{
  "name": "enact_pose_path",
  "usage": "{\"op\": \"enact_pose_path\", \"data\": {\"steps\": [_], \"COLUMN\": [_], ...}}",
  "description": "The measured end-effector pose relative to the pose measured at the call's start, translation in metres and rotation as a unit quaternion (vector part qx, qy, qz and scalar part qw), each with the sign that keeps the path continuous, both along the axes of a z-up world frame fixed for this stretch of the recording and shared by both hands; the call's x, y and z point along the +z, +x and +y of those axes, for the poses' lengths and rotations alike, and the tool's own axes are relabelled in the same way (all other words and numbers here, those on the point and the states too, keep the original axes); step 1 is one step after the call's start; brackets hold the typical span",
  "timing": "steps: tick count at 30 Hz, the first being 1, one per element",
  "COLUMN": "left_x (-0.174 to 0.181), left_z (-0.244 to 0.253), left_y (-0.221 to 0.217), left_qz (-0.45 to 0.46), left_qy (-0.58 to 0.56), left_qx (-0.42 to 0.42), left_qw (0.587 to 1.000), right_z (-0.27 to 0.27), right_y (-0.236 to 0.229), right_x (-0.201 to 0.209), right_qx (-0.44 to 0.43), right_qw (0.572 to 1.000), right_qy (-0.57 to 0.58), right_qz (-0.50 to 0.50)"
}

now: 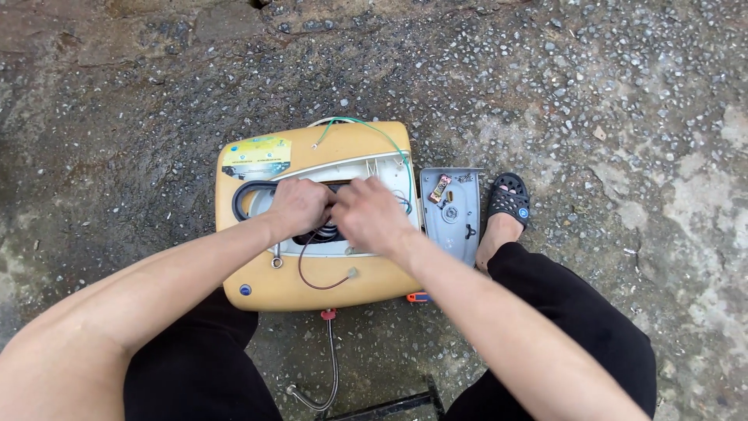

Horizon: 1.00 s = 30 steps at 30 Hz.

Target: Disassembling a small water heater to extract the heating element using a screwdriver and a wrench.

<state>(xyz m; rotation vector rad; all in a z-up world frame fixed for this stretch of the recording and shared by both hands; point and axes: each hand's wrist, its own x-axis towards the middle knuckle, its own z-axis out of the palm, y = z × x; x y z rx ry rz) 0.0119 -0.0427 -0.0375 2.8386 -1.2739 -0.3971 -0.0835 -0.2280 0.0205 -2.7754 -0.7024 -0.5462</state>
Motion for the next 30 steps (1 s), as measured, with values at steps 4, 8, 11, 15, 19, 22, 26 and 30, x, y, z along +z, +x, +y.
{"op": "enact_pose_path", "data": {"steps": [4, 8, 11, 15, 19, 22, 26, 30], "left_x": [0.015, 0.017, 0.029, 0.028, 0.023, 0.006, -0.015, -0.022], "left_z": [-0.010, -0.013, -0.017, -0.017, -0.015, -0.008, 0.000, 0.005], "left_y": [0.012, 0.021, 0.022, 0.021, 0.022, 0.026, 0.027, 0.021], "left_qz": [0.063, 0.082, 0.094, 0.094, 0.059, 0.036, 0.006, -0.023], "left_qy": [0.079, 0.094, 0.112, 0.119, 0.095, 0.072, 0.045, -0.004], "left_qx": [-0.004, -0.021, -0.027, -0.021, -0.052, -0.078, -0.111, -0.106], "left_qw": [0.995, 0.992, 0.989, 0.988, 0.992, 0.994, 0.993, 0.994], "right_z": [0.037, 0.057, 0.065, 0.071, 0.068, 0.058, 0.032, 0.014], "right_y": [-0.018, -0.024, -0.024, -0.018, -0.008, -0.001, 0.010, 0.009], "right_x": [-0.029, -0.039, -0.032, -0.049, -0.048, -0.051, -0.028, -0.006], "right_qx": [-0.014, -0.119, -0.141, -0.150, -0.121, -0.046, 0.027, -0.007], "right_qw": [1.000, 0.992, 0.987, 0.987, 0.993, 0.999, 0.999, 0.997], "right_qy": [0.003, -0.023, -0.003, 0.010, 0.004, 0.005, 0.021, -0.030], "right_qz": [-0.014, 0.021, 0.079, 0.050, 0.015, 0.004, -0.015, 0.074]}}
